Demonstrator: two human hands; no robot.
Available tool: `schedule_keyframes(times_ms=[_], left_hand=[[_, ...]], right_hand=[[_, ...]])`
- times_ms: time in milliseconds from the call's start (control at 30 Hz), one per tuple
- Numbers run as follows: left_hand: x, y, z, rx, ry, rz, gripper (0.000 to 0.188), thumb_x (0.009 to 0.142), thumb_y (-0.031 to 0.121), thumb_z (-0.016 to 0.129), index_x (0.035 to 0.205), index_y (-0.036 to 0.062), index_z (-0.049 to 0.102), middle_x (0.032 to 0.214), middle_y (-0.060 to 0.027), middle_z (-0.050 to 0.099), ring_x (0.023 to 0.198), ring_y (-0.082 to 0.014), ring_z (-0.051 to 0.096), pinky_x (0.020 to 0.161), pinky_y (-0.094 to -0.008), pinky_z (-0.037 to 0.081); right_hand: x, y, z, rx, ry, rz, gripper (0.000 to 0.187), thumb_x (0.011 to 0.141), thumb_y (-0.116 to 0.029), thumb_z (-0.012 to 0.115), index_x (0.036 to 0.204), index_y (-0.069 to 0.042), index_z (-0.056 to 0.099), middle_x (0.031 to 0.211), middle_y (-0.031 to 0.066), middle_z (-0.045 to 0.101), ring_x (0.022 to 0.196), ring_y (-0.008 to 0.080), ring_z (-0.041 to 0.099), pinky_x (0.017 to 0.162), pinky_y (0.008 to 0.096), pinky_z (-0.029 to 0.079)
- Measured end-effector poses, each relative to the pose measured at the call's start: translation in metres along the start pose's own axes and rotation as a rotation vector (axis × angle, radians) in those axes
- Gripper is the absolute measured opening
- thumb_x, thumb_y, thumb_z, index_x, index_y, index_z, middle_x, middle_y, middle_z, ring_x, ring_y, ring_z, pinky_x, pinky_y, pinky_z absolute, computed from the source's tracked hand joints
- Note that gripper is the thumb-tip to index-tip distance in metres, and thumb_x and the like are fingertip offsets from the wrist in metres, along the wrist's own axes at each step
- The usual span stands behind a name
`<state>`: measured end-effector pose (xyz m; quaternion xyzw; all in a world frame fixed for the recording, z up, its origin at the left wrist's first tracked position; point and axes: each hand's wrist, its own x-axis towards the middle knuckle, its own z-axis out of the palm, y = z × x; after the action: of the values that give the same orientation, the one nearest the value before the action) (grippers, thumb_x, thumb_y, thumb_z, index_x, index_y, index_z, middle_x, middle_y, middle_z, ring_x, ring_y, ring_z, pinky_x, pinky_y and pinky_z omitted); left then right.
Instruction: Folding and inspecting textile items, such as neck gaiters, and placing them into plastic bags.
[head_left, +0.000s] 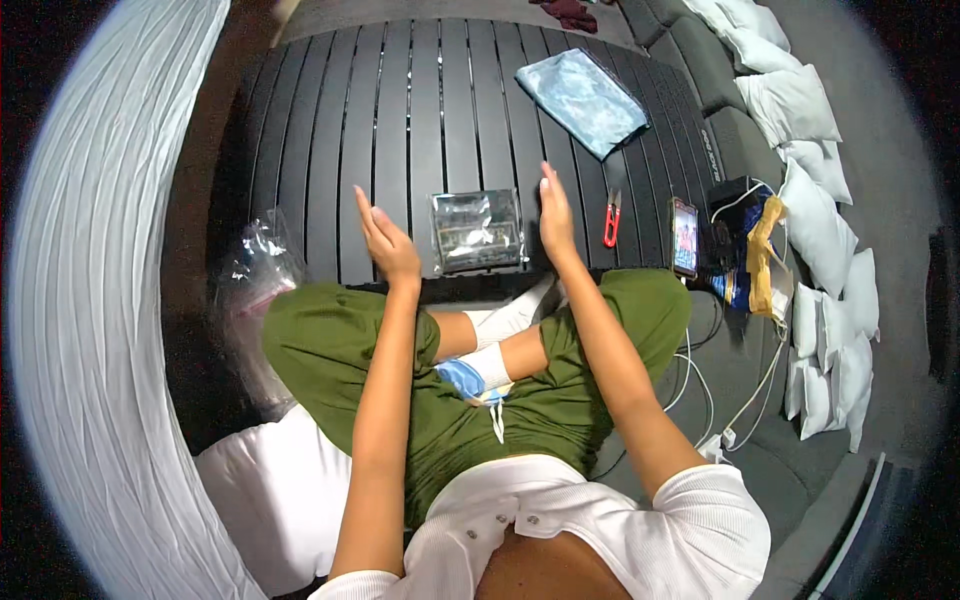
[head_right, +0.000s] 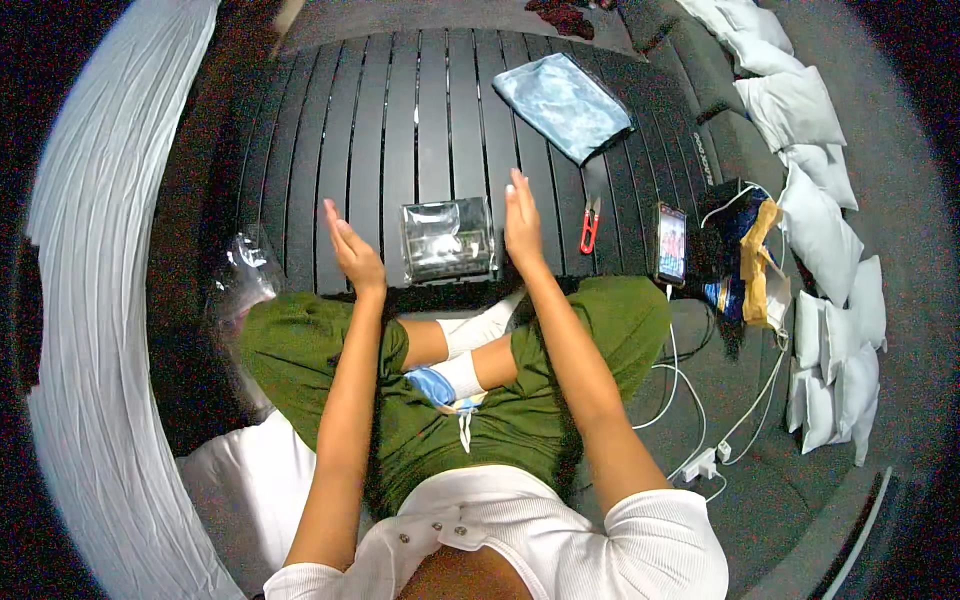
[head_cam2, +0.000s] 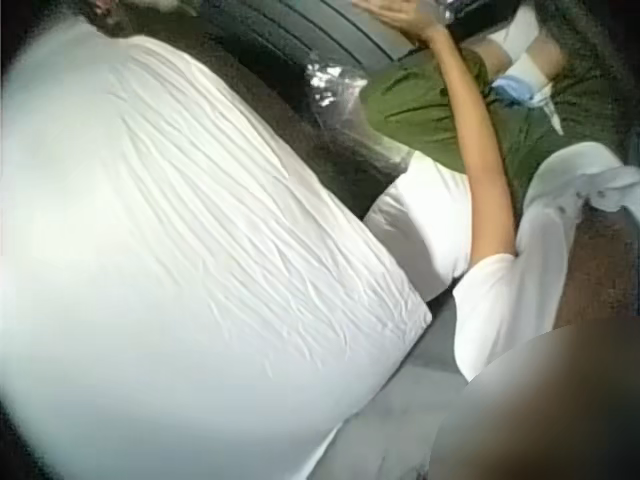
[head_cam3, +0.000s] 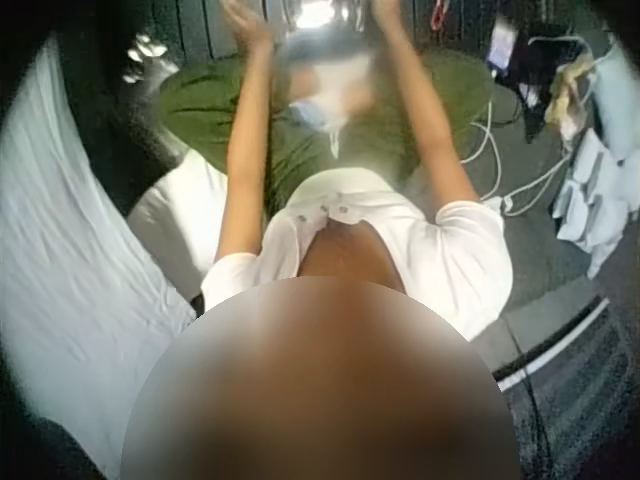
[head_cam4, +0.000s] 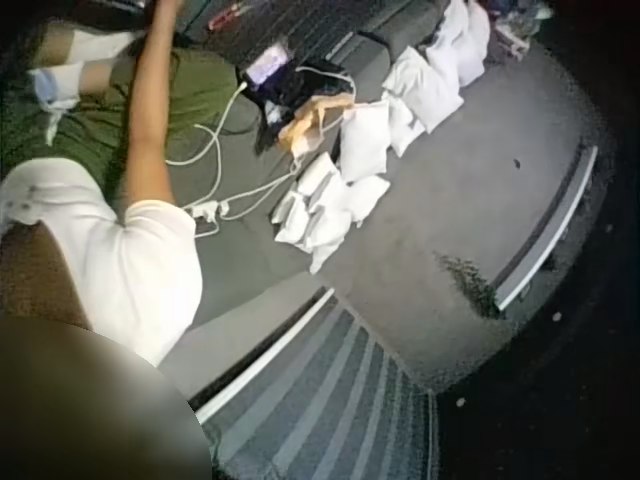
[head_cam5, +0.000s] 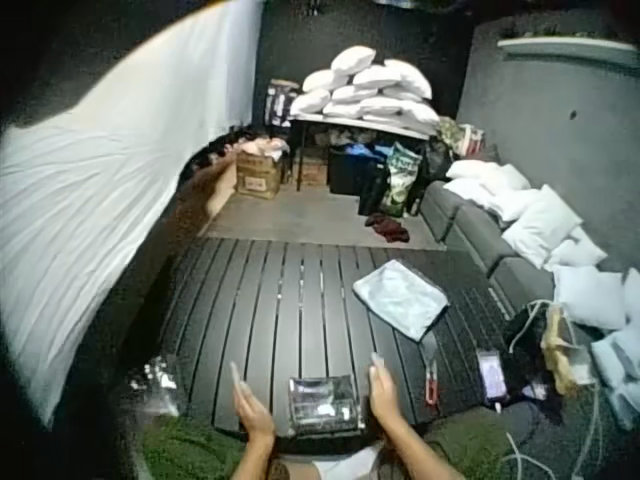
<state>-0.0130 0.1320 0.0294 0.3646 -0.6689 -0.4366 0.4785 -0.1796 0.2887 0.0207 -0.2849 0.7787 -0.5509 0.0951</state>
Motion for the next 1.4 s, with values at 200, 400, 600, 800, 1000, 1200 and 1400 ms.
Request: schedule_keyframes(times_ms=[200,400,600,800,1000,1200,1400], left_hand=[[-0.023,0.008,0.019,0.344,-0.377,0.356,0.045,0.091,0.026,0.031,0.13,0.0031,0.034,0.135,-0.0145,0.033,0.127,-0.0255,0.027,0.104,-0.0411,0.017],[-0.032,-0.002,0.025,0.704,-0.576,0.473,0.043,0.088,0.025,0.037,0.128,0.0093,0.038,0.135,-0.009,0.034,0.127,-0.0218,0.028,0.103,-0.0499,0.014],[-0.031,-0.006,0.022,0.696,-0.644,0.447,0.044,0.089,0.025,0.034,0.129,0.0086,0.037,0.138,-0.0098,0.028,0.129,-0.0219,0.023,0.104,-0.0491,0.011],[-0.023,0.005,0.015,0.362,-0.539,0.179,0.043,0.091,0.026,0.03,0.129,0.0065,0.037,0.138,-0.0161,0.025,0.13,-0.0283,0.018,0.105,-0.0448,0.01],[-0.006,-0.008,0.015,0.469,-0.339,0.05,0.039,0.091,0.027,0.033,0.124,0.0065,0.043,0.135,-0.0172,0.03,0.127,-0.0315,0.024,0.103,-0.0454,0.015],[0.014,-0.021,0.031,0.618,-0.223,0.099,0.038,0.091,0.027,0.034,0.119,0.0057,0.047,0.13,-0.0163,0.038,0.125,-0.0296,0.028,0.103,-0.042,0.016],[0.02,-0.022,0.04,0.763,-0.187,0.167,0.037,0.09,0.022,0.036,0.121,0.0035,0.044,0.128,-0.0135,0.041,0.123,-0.0295,0.031,0.103,-0.0423,0.019]], right_hand=[[-0.031,-0.027,0.035,-0.647,-0.15,-0.36,0.049,0.089,-0.027,0.037,0.133,-0.007,0.029,0.139,0.0137,0.024,0.13,0.0298,0.019,0.104,0.0475,0.011],[-0.043,-0.025,0.045,-0.804,-0.177,-0.343,0.048,0.087,-0.031,0.04,0.129,-0.01,0.036,0.135,0.0121,0.032,0.126,0.0279,0.028,0.101,0.0551,0.012],[-0.039,-0.033,0.042,-0.871,-0.151,-0.392,0.048,0.085,-0.031,0.042,0.128,-0.011,0.038,0.134,0.0118,0.034,0.126,0.0284,0.028,0.101,0.0565,0.011],[-0.082,-0.07,0.04,-0.762,-0.179,-0.372,0.048,0.077,-0.023,0.054,0.121,-0.008,0.044,0.126,0.0179,0.039,0.121,0.0372,0.029,0.101,0.0516,0.017],[-0.134,-0.077,0.054,-0.789,-0.27,-0.275,0.056,0.08,-0.033,0.052,0.128,-0.009,0.037,0.135,0.0188,0.026,0.126,0.0395,0.017,0.102,0.0517,0.014],[-0.133,-0.073,0.059,-0.788,-0.288,-0.168,0.06,0.081,-0.034,0.05,0.132,-0.01,0.031,0.138,0.0176,0.022,0.127,0.0362,0.019,0.101,0.0521,0.014],[-0.067,-0.061,0.072,-0.763,-0.283,-0.157,0.051,0.085,-0.028,0.045,0.131,-0.011,0.033,0.138,0.0156,0.024,0.128,0.0345,0.02,0.103,0.0495,0.015]])
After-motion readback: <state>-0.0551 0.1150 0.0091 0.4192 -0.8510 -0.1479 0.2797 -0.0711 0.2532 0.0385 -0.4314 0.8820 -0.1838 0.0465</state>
